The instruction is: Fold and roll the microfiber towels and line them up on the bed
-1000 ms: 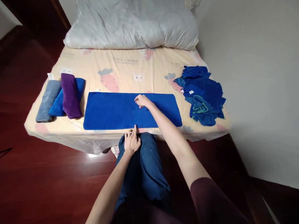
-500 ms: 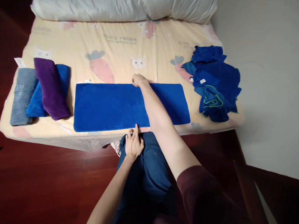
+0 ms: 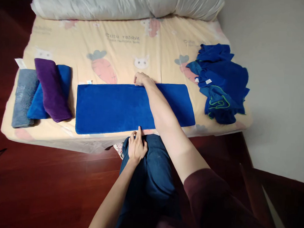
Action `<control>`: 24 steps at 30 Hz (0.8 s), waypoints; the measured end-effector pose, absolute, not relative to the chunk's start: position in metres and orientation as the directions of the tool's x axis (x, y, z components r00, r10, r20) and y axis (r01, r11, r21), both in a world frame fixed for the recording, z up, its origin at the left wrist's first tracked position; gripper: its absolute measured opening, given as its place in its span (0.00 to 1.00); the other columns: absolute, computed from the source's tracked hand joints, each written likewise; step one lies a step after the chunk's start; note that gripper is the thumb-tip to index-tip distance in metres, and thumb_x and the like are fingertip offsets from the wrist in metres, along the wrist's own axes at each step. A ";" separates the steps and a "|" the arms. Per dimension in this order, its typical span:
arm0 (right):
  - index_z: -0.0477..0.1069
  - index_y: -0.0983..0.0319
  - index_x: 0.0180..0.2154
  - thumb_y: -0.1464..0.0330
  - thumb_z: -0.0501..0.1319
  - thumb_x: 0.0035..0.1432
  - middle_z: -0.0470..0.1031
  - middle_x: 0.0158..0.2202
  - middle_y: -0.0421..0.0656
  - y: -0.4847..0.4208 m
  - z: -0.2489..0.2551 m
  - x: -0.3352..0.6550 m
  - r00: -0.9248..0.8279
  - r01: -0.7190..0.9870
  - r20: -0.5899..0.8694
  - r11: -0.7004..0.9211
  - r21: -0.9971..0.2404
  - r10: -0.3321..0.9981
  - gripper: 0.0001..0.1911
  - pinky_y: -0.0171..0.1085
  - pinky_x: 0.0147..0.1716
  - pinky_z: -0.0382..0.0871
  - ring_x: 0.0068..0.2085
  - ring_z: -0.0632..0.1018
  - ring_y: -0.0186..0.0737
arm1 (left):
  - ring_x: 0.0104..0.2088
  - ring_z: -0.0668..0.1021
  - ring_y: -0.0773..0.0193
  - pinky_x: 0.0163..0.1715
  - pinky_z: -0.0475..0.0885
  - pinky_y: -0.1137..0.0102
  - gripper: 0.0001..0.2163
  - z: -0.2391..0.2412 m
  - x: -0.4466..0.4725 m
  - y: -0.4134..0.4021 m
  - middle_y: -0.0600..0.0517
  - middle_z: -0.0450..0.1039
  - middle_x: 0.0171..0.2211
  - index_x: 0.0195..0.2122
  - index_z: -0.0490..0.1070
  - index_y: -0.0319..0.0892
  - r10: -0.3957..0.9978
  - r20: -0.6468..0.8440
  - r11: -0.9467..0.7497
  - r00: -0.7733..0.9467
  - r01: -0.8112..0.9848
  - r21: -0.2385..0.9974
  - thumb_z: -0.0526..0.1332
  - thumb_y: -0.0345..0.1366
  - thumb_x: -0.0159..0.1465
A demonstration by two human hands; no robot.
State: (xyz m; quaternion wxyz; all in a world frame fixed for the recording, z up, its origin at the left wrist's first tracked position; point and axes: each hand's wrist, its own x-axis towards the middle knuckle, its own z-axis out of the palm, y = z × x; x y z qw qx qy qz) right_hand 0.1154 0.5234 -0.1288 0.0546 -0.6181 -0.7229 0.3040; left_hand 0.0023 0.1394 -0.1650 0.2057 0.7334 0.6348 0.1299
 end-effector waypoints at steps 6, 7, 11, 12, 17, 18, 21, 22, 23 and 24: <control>0.77 0.63 0.46 0.72 0.70 0.53 0.76 0.48 0.49 0.523 -0.121 0.119 -0.189 0.845 -0.279 0.011 -0.535 0.942 0.17 0.52 0.53 0.72 0.50 0.78 0.51 | 0.61 0.67 0.44 0.56 0.67 0.53 0.37 -0.166 0.003 0.139 0.36 0.72 0.58 0.74 0.40 0.31 0.984 -0.058 -0.120 0.169 0.866 0.485 0.53 0.34 0.67; 0.76 0.63 0.47 0.73 0.69 0.53 0.76 0.48 0.49 0.525 -0.120 0.120 -0.188 0.840 -0.280 0.007 -0.543 0.941 0.18 0.52 0.53 0.72 0.50 0.77 0.51 | 0.61 0.67 0.44 0.56 0.67 0.53 0.37 -0.166 0.003 0.138 0.36 0.72 0.58 0.74 0.40 0.31 0.984 -0.052 -0.123 0.169 0.864 0.488 0.53 0.34 0.67; 0.73 0.62 0.52 0.74 0.67 0.53 0.75 0.50 0.48 0.530 -0.121 0.122 -0.189 0.837 -0.282 0.004 -0.547 0.941 0.23 0.52 0.52 0.72 0.49 0.77 0.51 | 0.61 0.67 0.44 0.57 0.67 0.53 0.37 -0.170 0.002 0.136 0.36 0.71 0.59 0.74 0.39 0.31 0.986 -0.021 -0.135 0.168 0.854 0.502 0.54 0.33 0.66; 0.73 0.62 0.53 0.74 0.66 0.54 0.74 0.50 0.48 0.531 -0.122 0.122 -0.190 0.836 -0.278 0.007 -0.548 0.942 0.23 0.52 0.52 0.72 0.49 0.76 0.51 | 0.62 0.67 0.45 0.57 0.67 0.53 0.37 -0.171 0.002 0.135 0.36 0.71 0.59 0.74 0.40 0.32 0.986 -0.011 -0.140 0.169 0.851 0.506 0.54 0.33 0.66; 0.71 0.61 0.53 0.74 0.64 0.56 0.73 0.52 0.48 0.533 -0.127 0.123 -0.167 0.835 -0.266 -0.008 -0.551 0.949 0.21 0.50 0.52 0.71 0.51 0.75 0.53 | 0.64 0.67 0.47 0.58 0.68 0.54 0.36 -0.174 0.001 0.133 0.36 0.68 0.62 0.74 0.42 0.34 0.984 0.026 -0.164 0.176 0.845 0.509 0.54 0.31 0.66; 0.71 0.60 0.52 0.74 0.63 0.56 0.73 0.53 0.48 0.533 -0.127 0.123 -0.154 0.838 -0.267 -0.017 -0.545 0.951 0.21 0.50 0.52 0.71 0.51 0.75 0.52 | 0.64 0.67 0.47 0.57 0.68 0.54 0.36 -0.174 0.000 0.133 0.36 0.68 0.63 0.74 0.42 0.34 0.985 0.030 -0.164 0.172 0.846 0.507 0.54 0.31 0.66; 0.70 0.60 0.53 0.74 0.62 0.56 0.72 0.53 0.48 0.534 -0.127 0.123 -0.129 0.845 -0.267 -0.035 -0.534 0.955 0.21 0.48 0.53 0.70 0.51 0.75 0.51 | 0.65 0.67 0.47 0.57 0.68 0.54 0.36 -0.174 0.000 0.132 0.37 0.68 0.63 0.74 0.43 0.35 0.986 0.038 -0.161 0.165 0.850 0.502 0.54 0.30 0.66; 0.70 0.60 0.53 0.74 0.62 0.56 0.72 0.53 0.48 0.535 -0.127 0.123 -0.124 0.844 -0.263 -0.038 -0.536 0.957 0.22 0.48 0.53 0.70 0.51 0.75 0.51 | 0.65 0.67 0.47 0.57 0.68 0.54 0.35 -0.174 -0.001 0.132 0.37 0.68 0.63 0.74 0.44 0.36 0.986 0.039 -0.162 0.165 0.850 0.500 0.54 0.30 0.66; 0.70 0.60 0.53 0.74 0.63 0.56 0.72 0.53 0.47 0.535 -0.127 0.123 -0.120 0.842 -0.258 -0.040 -0.538 0.959 0.22 0.48 0.53 0.69 0.52 0.75 0.51 | 0.65 0.67 0.47 0.57 0.68 0.54 0.35 -0.175 -0.001 0.132 0.37 0.69 0.62 0.74 0.44 0.36 0.985 0.040 -0.164 0.166 0.852 0.498 0.54 0.30 0.65; 0.69 0.60 0.54 0.74 0.63 0.56 0.72 0.53 0.47 0.536 -0.128 0.124 -0.117 0.839 -0.252 -0.041 -0.542 0.961 0.22 0.47 0.54 0.69 0.52 0.74 0.51 | 0.66 0.66 0.47 0.57 0.68 0.54 0.35 -0.175 -0.001 0.131 0.37 0.69 0.62 0.74 0.45 0.36 0.985 0.041 -0.166 0.168 0.853 0.495 0.54 0.29 0.65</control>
